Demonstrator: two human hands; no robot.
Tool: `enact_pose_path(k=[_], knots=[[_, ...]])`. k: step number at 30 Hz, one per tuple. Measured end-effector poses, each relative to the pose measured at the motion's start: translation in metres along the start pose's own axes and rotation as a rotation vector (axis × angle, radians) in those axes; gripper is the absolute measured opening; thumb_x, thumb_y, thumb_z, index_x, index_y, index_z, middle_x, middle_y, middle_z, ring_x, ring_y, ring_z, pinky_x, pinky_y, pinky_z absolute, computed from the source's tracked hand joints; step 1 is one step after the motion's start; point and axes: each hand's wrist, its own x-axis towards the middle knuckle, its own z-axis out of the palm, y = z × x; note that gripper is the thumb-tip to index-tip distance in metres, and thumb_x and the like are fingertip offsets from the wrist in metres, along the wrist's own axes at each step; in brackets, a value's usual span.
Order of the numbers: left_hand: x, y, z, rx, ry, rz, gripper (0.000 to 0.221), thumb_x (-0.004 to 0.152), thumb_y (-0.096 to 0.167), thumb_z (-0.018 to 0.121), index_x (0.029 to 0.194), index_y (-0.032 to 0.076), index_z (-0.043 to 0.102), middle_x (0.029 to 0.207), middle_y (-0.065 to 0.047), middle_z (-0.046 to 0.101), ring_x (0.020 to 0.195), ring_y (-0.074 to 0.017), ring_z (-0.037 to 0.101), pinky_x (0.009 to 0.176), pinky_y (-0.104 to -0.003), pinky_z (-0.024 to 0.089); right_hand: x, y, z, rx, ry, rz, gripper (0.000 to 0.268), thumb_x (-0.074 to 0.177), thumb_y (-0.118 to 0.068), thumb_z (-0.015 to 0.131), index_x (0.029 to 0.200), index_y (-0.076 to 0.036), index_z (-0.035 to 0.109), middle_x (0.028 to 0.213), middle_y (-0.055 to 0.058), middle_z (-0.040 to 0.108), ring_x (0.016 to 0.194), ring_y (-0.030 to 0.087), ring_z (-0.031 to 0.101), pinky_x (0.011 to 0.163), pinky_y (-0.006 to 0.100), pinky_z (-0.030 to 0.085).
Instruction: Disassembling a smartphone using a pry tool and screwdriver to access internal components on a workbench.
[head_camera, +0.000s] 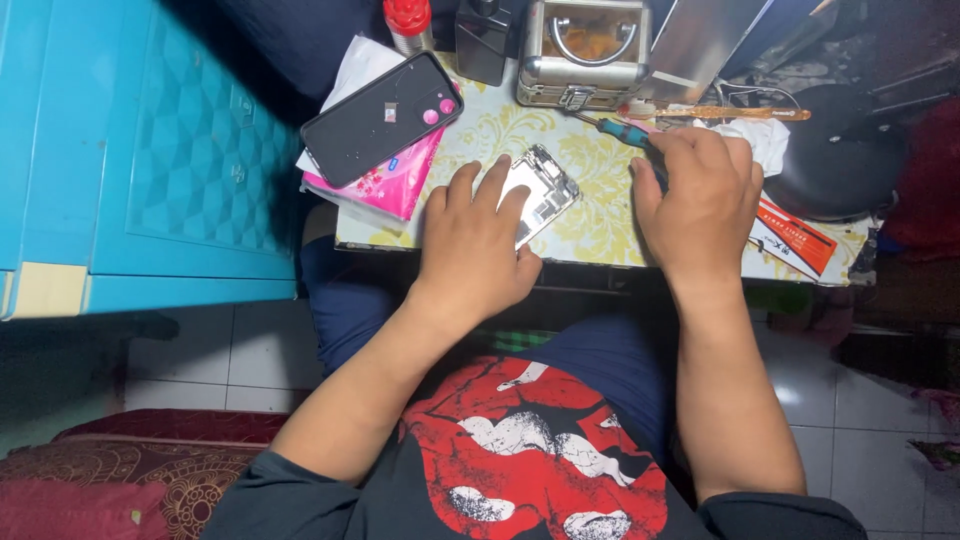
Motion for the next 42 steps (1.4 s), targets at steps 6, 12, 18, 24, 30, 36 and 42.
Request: enact_pose_path(k=[6, 12, 18, 24, 30, 36, 42], knots=[[0.001, -0.011, 0.000, -0.009, -0.012, 0.068, 0.063, 0.081, 0.034, 0.073, 0.134, 0.002, 0.063, 0.137, -0.026, 0.055, 0.129, -0.0470, 0.047, 0.093, -0.054, 0.039, 0.002, 0.003, 0.013, -0.030, -0.037, 0.017, 0.011, 0.101, -0.013, 0.083, 0.111, -0.009, 0.081, 0.100, 0.006, 0.069, 0.098, 0.023, 0.061, 0.081, 0.034, 0.045], [0.008, -0.009, 0.005, -0.001, 0.041, 0.079, 0.063, 0.087, 0.041, 0.074, 0.138, 0.006, 0.060, 0.131, -0.023, 0.056, 0.127, -0.0421, 0.048, 0.094, -0.051, 0.040, 0.000, 0.012, 0.022, -0.003, -0.017, 0.012, 0.013, 0.102, -0.009, 0.082, 0.115, -0.009, 0.080, 0.098, 0.005, 0.065, 0.097, 0.024, 0.059, 0.080, 0.036, 0.044], [-0.009, -0.020, -0.002, 0.130, 0.133, 0.042, 0.065, 0.077, 0.050, 0.080, 0.130, 0.017, 0.063, 0.131, -0.011, 0.058, 0.120, -0.0355, 0.052, 0.091, -0.047, 0.045, -0.003, 0.011, 0.013, -0.024, 0.020, -0.066, 0.020, 0.099, -0.010, 0.083, 0.117, -0.012, 0.076, 0.119, 0.004, 0.075, 0.105, 0.033, 0.060, 0.082, 0.043, 0.043], [-0.019, -0.038, 0.005, 0.028, 0.163, 0.129, 0.061, 0.078, 0.043, 0.086, 0.127, 0.015, 0.064, 0.135, -0.010, 0.061, 0.122, -0.0326, 0.054, 0.096, -0.047, 0.041, -0.015, 0.007, 0.011, 0.369, 0.078, -0.022, 0.011, 0.108, 0.000, 0.070, 0.117, 0.006, 0.072, 0.115, 0.021, 0.074, 0.102, 0.041, 0.062, 0.093, 0.047, 0.046], [-0.028, -0.052, -0.023, -0.029, 0.397, 0.083, 0.048, 0.095, 0.053, 0.068, 0.117, 0.011, 0.072, 0.128, -0.010, 0.065, 0.125, -0.0322, 0.055, 0.099, -0.045, 0.038, -0.024, 0.014, 0.049, 1.710, 0.098, 0.656, 0.025, 0.099, -0.015, 0.074, 0.119, -0.013, 0.061, 0.115, 0.008, 0.065, 0.106, 0.022, 0.067, 0.081, 0.033, 0.060], [-0.046, -0.101, -0.044, 0.156, 0.507, -0.211, 0.042, 0.086, 0.032, 0.084, 0.120, 0.010, 0.073, 0.133, -0.009, 0.058, 0.131, -0.0339, 0.048, 0.097, -0.052, 0.041, -0.006, -0.004, 0.050, 1.784, 0.067, 0.799, 0.027, 0.111, -0.033, 0.056, 0.132, -0.017, 0.051, 0.121, 0.020, 0.073, 0.081, 0.028, 0.076, 0.065, 0.030, 0.066], [-0.048, -0.111, -0.044, 0.206, 0.460, -0.190, 0.036, 0.086, 0.033, 0.085, 0.116, 0.015, 0.077, 0.139, -0.011, 0.053, 0.137, -0.0358, 0.041, 0.101, -0.059, 0.037, -0.005, -0.016, 0.043, 1.584, -0.030, 0.747, 0.024, 0.115, -0.034, 0.042, 0.132, -0.017, 0.043, 0.111, 0.023, 0.072, 0.082, 0.027, 0.077, 0.060, 0.027, 0.061]])
